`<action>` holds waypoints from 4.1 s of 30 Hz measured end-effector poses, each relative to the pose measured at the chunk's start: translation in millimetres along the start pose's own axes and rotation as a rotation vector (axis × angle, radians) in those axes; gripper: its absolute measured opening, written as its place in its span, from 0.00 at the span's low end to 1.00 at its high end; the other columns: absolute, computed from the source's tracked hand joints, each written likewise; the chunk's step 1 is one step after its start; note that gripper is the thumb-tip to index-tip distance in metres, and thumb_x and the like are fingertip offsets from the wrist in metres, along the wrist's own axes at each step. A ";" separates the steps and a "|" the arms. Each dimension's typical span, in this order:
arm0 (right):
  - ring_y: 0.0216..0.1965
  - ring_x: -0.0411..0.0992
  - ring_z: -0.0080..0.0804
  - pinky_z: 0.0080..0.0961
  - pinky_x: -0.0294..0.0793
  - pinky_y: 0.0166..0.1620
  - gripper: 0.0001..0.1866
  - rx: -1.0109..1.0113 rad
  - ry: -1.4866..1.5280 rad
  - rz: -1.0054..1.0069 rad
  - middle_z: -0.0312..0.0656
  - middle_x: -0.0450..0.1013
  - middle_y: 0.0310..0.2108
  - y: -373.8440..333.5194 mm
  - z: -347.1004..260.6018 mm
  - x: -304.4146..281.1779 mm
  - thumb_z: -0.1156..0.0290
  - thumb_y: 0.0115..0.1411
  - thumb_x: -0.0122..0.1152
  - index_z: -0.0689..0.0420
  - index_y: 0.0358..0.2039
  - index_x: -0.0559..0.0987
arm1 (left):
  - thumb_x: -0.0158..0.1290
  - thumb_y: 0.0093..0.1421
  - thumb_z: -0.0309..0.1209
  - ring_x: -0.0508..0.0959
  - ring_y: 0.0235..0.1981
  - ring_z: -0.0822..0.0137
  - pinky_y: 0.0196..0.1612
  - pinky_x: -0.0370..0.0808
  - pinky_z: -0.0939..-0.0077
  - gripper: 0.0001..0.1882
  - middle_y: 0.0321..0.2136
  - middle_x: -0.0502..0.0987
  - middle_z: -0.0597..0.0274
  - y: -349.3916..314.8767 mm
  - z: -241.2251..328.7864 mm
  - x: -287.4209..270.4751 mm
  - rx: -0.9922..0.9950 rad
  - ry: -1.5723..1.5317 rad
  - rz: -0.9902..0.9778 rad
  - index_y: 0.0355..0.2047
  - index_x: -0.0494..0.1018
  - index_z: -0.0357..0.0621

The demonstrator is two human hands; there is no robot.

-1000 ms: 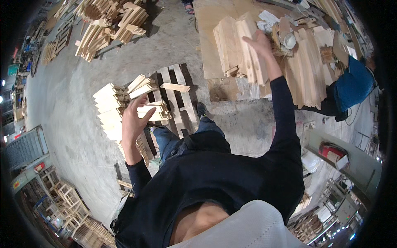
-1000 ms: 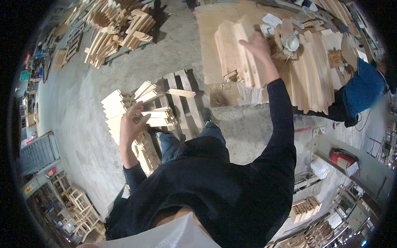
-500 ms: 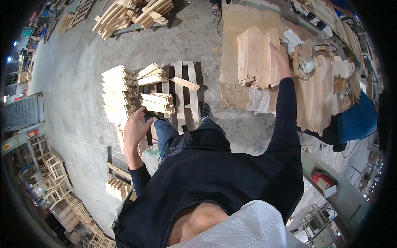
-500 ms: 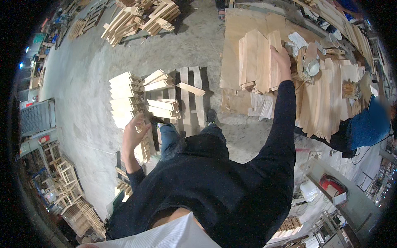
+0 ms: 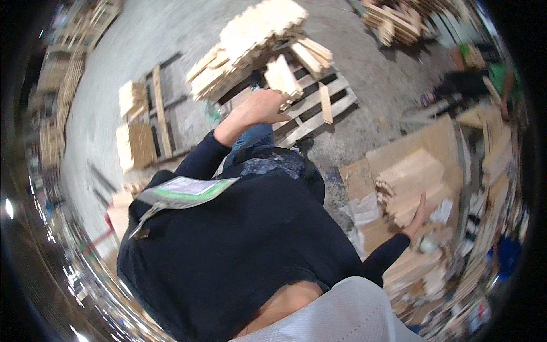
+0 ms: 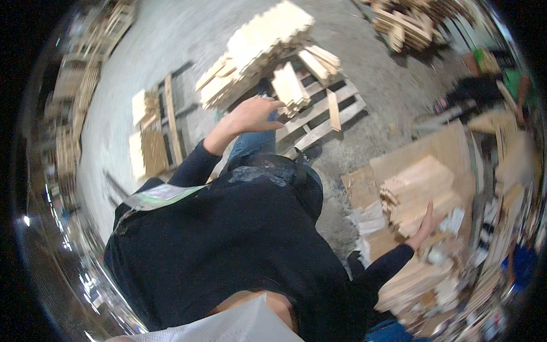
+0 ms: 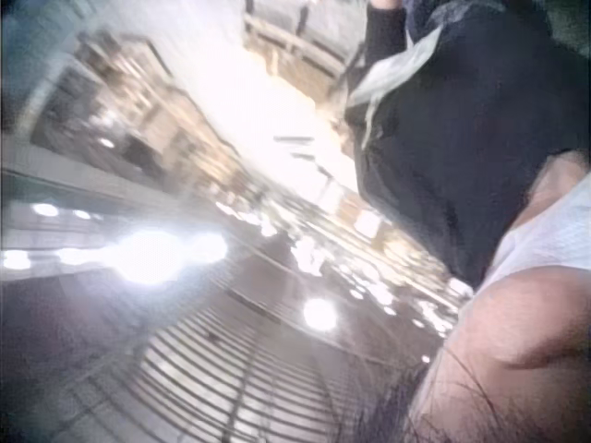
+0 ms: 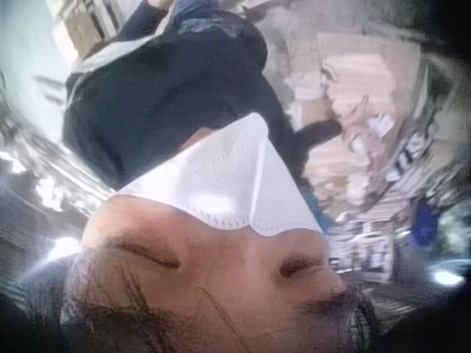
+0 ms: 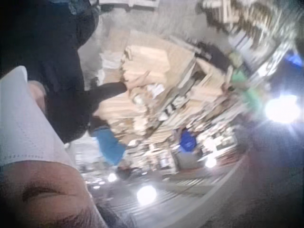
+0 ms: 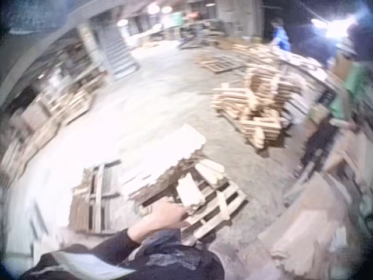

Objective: The person picks up wooden pieces from a stack and applies glue into pre-drilled holes using a small brush. They handle each piece individually, dip the brush into a container, and coat the interior of the holes before placing the piece back on the work surface.

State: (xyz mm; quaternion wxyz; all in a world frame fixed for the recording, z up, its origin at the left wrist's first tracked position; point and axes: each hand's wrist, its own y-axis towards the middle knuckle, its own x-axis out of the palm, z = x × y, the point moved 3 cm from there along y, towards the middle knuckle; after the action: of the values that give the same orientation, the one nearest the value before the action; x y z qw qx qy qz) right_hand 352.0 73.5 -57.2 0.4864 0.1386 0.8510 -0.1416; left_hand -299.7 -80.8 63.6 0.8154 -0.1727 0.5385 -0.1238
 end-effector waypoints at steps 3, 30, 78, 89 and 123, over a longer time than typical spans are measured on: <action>0.63 0.56 0.49 0.37 0.54 0.63 0.57 0.102 -0.050 -0.063 0.56 0.56 0.63 -2.9 -6.0 -2.9 0.38 0.47 0.64 0.65 0.64 0.52 | 0.58 0.52 0.47 0.77 0.42 0.51 0.45 0.73 0.61 0.29 0.38 0.77 0.48 -20.8 -14.7 24.6 -0.082 -0.040 -0.004 0.49 0.71 0.39; 0.61 0.60 0.42 0.29 0.62 0.60 0.33 -0.217 0.362 -1.174 0.58 0.56 0.62 -281.7 -475.3 565.7 0.67 0.62 0.56 0.67 0.62 0.55 | 0.59 0.53 0.48 0.73 0.50 0.50 0.52 0.70 0.64 0.35 0.48 0.73 0.44 17.8 -388.9 137.8 -0.489 -0.680 0.343 0.53 0.67 0.35; 0.62 0.59 0.35 0.32 0.64 0.59 0.40 0.377 0.432 -1.616 0.42 0.58 0.63 -321.1 -590.0 906.1 0.38 0.65 0.30 0.57 0.66 0.52 | 0.27 0.60 0.66 0.67 0.59 0.58 0.57 0.68 0.61 0.43 0.60 0.63 0.53 241.4 -672.1 239.9 -0.833 -1.992 0.364 0.64 0.54 0.46; 0.62 0.59 0.35 0.31 0.62 0.61 0.34 0.430 0.786 -1.563 0.43 0.56 0.63 -335.4 -570.4 865.0 0.46 0.69 0.31 0.57 0.66 0.52 | 0.35 0.60 0.65 0.68 0.57 0.60 0.54 0.71 0.64 0.42 0.59 0.64 0.56 233.5 -661.3 292.2 -0.603 -2.233 0.542 0.63 0.56 0.47; 0.39 0.70 0.34 0.30 0.68 0.44 0.24 0.140 1.047 -0.541 0.45 0.73 0.36 -285.4 -362.5 276.8 0.52 0.67 0.42 0.64 0.43 0.72 | 0.36 0.61 0.64 0.70 0.54 0.62 0.54 0.71 0.65 0.41 0.58 0.66 0.58 94.4 -219.6 159.6 -0.575 -1.722 -0.226 0.63 0.56 0.47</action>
State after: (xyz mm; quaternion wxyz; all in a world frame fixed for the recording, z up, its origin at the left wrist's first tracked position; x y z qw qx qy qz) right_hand -175.7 -26.0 -90.5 -0.0620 -0.0002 0.9714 -0.2291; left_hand -438.3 -89.4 -188.0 0.8439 -0.4536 -0.2657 0.1074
